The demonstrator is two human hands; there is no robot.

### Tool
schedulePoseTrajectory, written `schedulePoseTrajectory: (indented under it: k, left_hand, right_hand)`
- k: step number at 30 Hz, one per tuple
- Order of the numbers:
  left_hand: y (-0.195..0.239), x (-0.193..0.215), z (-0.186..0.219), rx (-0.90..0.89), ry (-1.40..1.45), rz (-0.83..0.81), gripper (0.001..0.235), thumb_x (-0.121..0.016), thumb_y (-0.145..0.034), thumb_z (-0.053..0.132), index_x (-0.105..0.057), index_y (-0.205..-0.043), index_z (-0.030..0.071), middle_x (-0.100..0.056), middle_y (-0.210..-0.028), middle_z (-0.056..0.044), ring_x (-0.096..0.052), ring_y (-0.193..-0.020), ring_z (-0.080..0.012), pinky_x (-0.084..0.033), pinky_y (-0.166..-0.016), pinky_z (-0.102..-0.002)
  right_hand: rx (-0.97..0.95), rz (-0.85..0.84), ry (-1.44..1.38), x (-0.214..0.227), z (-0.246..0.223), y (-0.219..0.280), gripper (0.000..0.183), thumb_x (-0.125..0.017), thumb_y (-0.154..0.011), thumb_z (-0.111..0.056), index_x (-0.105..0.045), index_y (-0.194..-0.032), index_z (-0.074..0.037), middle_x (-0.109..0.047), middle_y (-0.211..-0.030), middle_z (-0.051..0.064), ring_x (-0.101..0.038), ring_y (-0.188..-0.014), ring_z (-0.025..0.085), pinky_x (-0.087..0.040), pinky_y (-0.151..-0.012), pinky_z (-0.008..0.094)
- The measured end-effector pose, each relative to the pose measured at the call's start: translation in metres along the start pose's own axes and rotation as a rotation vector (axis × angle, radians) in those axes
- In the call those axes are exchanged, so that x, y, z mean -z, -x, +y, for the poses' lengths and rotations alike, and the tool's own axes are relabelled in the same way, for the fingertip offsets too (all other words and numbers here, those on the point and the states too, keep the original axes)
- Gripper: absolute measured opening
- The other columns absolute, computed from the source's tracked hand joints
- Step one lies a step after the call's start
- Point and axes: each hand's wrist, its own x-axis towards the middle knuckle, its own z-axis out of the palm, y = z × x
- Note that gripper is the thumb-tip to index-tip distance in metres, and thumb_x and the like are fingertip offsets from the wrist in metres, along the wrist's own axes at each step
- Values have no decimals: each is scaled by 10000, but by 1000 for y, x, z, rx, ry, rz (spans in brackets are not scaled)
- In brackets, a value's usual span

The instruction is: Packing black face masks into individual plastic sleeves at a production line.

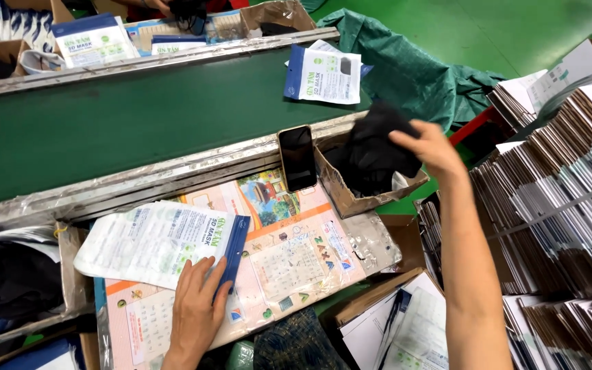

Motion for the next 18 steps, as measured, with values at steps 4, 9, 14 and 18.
schedulePoseTrajectory:
  k: [4, 9, 14, 18]
  left_hand:
    - [0, -3, 3, 24, 41, 29, 453, -738, -815, 116, -675, -1260, 53, -670, -1217, -178, -603, -1187, -399, -421, -1117, -499]
    - [-1, -46, 6, 255, 549, -112, 533, -773, -823, 139, -639, -1335, 73, -726, -1233, -132, -692, -1171, -268, -524, -1032, -379]
    - [-26, -119, 18, 337, 1435, -236, 929, -829, -766, 120, -345, -1558, 85, -533, -1501, -84, -494, -1408, -197, -411, -1148, -349]
    - [-20, -169, 15, 587, 1837, 51, 715, -812, -834, 34, -486, -1470, 6, -583, -1421, -88, -551, -1297, -224, -450, -1107, -373]
  right_hand:
    - [183, 1, -265, 0, -35, 49, 463, -780, -912, -155, -625, -1296, 52, -711, -1184, 113, -704, -1000, 181, -575, -920, 341]
    - [90, 107, -863, -26, 64, 50, 301, -778, -1092, -262, -611, -1145, -17, -698, -989, 154, -791, -918, 472, -602, -844, 612]
    - [372, 299, -58, -202, -34, 123, 278, -770, -922, -62, -675, -1177, -3, -726, -1067, 48, -692, -935, 135, -581, -841, 293]
    - [222, 89, -371, -259, 9, 128, 288, -768, -919, -33, -691, -1187, 39, -742, -1074, 57, -681, -933, 93, -568, -828, 251]
